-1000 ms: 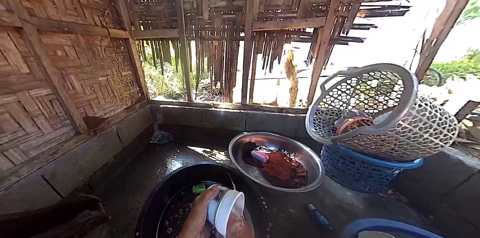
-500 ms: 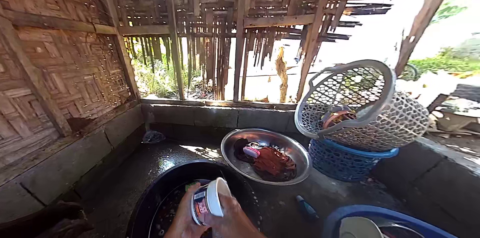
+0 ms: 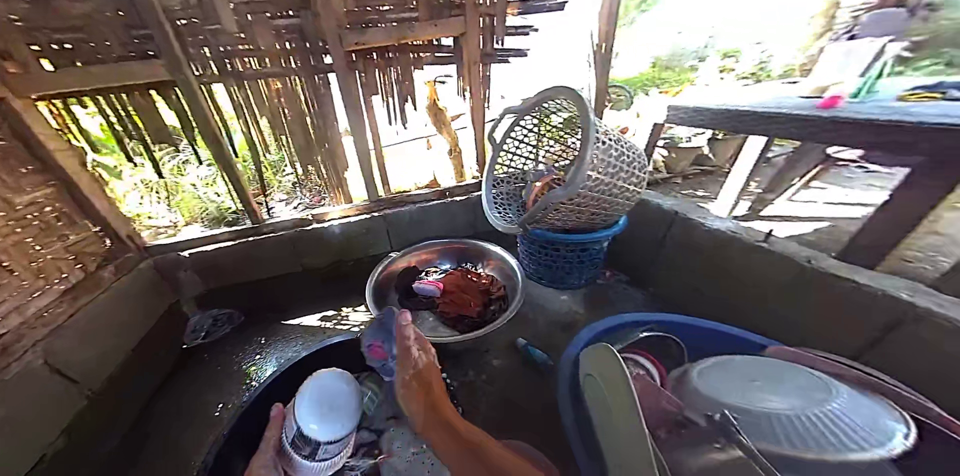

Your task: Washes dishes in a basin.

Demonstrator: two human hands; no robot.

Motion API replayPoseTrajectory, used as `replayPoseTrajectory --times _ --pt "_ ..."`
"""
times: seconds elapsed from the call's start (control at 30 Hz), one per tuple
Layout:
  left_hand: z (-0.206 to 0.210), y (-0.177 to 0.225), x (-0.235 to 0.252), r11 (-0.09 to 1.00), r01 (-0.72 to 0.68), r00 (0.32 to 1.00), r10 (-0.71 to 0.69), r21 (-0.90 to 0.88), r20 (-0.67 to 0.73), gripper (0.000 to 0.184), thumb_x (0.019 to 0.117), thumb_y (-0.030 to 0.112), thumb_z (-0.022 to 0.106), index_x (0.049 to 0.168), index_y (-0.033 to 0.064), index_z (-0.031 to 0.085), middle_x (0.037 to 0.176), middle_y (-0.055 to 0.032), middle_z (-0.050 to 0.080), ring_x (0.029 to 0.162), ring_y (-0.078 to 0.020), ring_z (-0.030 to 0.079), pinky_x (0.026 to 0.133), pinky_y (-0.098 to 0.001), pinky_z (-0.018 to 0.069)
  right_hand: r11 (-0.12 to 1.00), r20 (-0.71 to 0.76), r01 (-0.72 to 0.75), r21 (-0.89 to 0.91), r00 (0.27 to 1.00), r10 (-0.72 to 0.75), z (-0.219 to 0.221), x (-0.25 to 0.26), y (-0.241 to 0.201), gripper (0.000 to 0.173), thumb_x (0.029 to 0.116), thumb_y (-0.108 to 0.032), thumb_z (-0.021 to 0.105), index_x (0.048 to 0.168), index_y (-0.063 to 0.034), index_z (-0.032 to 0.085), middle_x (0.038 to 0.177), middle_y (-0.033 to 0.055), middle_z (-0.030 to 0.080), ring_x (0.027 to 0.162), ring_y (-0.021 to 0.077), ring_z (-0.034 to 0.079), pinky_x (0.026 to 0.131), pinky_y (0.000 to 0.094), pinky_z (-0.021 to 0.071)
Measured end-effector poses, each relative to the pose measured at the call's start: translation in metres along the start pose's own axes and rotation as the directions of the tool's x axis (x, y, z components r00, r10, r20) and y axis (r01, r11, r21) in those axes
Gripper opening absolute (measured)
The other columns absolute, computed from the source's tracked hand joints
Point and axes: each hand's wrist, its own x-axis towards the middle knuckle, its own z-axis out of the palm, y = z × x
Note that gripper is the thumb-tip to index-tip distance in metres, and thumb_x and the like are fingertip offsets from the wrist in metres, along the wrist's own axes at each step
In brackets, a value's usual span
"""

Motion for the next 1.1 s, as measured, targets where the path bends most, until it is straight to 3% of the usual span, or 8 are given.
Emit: replayPoseTrajectory --times 0.13,0.23,0.33,0.47,0.63,0.77,0.93,1.1 --pt "0.004 -0.011 -0.002 0.991 -0.128 0.991 0.129 0.030 -0.031 0.042 0.1126 0.036 0.023 0.119 0.0103 0.055 0.096 -0.0002 0.069 0.090 -0.0084 0.069 0.081 -0.0309 0.0600 0.888 0.181 0.438 -0.140 0.893 -0.412 0.034 -0.044 0.022 0.029 0.0987 -0.022 0.057 0.100 -0.0050 0.079 0.139 0.0237 0.060 0.138 0.0351 0.050 0.116 0.0525 0.0388" --pt "0.006 -0.013 -0.009 0.908 -0.301 0.952 0.304 0.293 0.036 0.042 0.1123 0.027 0.025 0.106 0.0075 0.061 0.081 0.0052 0.068 0.076 -0.0033 0.067 0.073 -0.0255 0.0586 0.789 0.263 0.530 -0.310 0.845 -0.465 0.043 -0.053 0.042 0.023 0.0904 -0.019 0.066 0.109 -0.0187 0.081 0.137 0.0221 0.063 0.135 0.0408 0.054 0.109 0.0590 0.0454" --pt "0.017 -0.008 -0.027 0.743 -0.362 0.926 0.353 0.563 0.129 0.040 0.1103 0.025 0.033 0.108 -0.0009 0.064 0.085 0.0025 0.068 0.079 -0.0032 0.068 0.078 -0.0274 0.0595 0.957 0.310 0.108 -0.270 0.950 -0.020 0.026 -0.023 0.016 0.025 0.0971 -0.021 0.062 0.114 -0.0101 0.076 0.118 0.0109 0.072 0.114 0.0229 0.066 0.100 0.0455 0.0510" --pt "0.024 -0.008 -0.029 0.956 -0.178 0.983 0.183 0.235 0.001 0.052 0.1124 0.038 0.024 0.125 -0.0014 0.056 0.104 -0.0117 0.070 0.096 -0.0202 0.071 0.085 -0.0437 0.0608 0.969 0.332 -0.247 -0.015 0.913 0.238 0.011 -0.012 0.010 0.031 0.1034 -0.020 0.051 0.116 0.0022 0.068 0.113 0.0168 0.066 0.103 0.0208 0.061 0.093 0.0415 0.0481" --pt "0.034 -0.010 -0.024 0.980 -0.084 0.982 0.051 -0.181 -0.181 0.049 0.1118 0.042 0.020 0.118 0.0077 0.055 0.090 -0.0067 0.068 0.080 -0.0148 0.069 0.068 -0.0348 0.0601 0.952 0.113 0.228 -0.205 0.971 -0.209 0.047 -0.066 0.031 0.040 0.0991 -0.016 0.053 0.135 -0.0035 0.064 0.145 0.0257 0.054 0.141 0.0342 0.048 0.117 0.0441 0.0407" --pt "0.038 -0.016 -0.018 0.971 -0.221 0.944 0.237 0.097 -0.230 0.050 0.1135 0.035 0.025 0.124 -0.0030 0.057 0.100 -0.0127 0.066 0.089 -0.0170 0.067 0.078 -0.0359 0.0582 0.844 0.125 0.361 -0.396 0.932 -0.341 0.049 -0.055 0.047 0.042 0.0967 -0.021 0.059 0.137 -0.0099 0.064 0.143 0.0257 0.056 0.137 0.0408 0.051 0.111 0.0516 0.0459" --pt "0.037 -0.010 -0.022 0.951 -0.197 0.964 0.232 0.238 -0.130 0.049 0.1133 0.031 0.028 0.119 -0.0049 0.060 0.097 -0.0150 0.068 0.086 -0.0198 0.070 0.076 -0.0379 0.0610 0.980 0.285 -0.175 -0.092 0.939 0.194 0.016 -0.019 0.016 0.034 0.1083 -0.026 0.045 0.124 -0.0059 0.068 0.107 0.0090 0.069 0.094 0.0160 0.064 0.084 0.0377 0.0520" --pt "0.028 -0.004 -0.027 0.997 -0.065 0.996 0.061 0.052 0.072 0.052 0.1130 0.036 0.023 0.124 -0.0025 0.058 0.102 -0.0182 0.070 0.092 -0.0268 0.072 0.079 -0.0442 0.0621 0.708 0.574 -0.700 0.093 0.619 0.537 -0.016 -0.001 0.015 0.054 0.1054 -0.061 0.033 0.106 -0.0152 0.061 0.089 0.0048 0.064 0.081 0.0165 0.066 0.070 0.0355 0.0568"
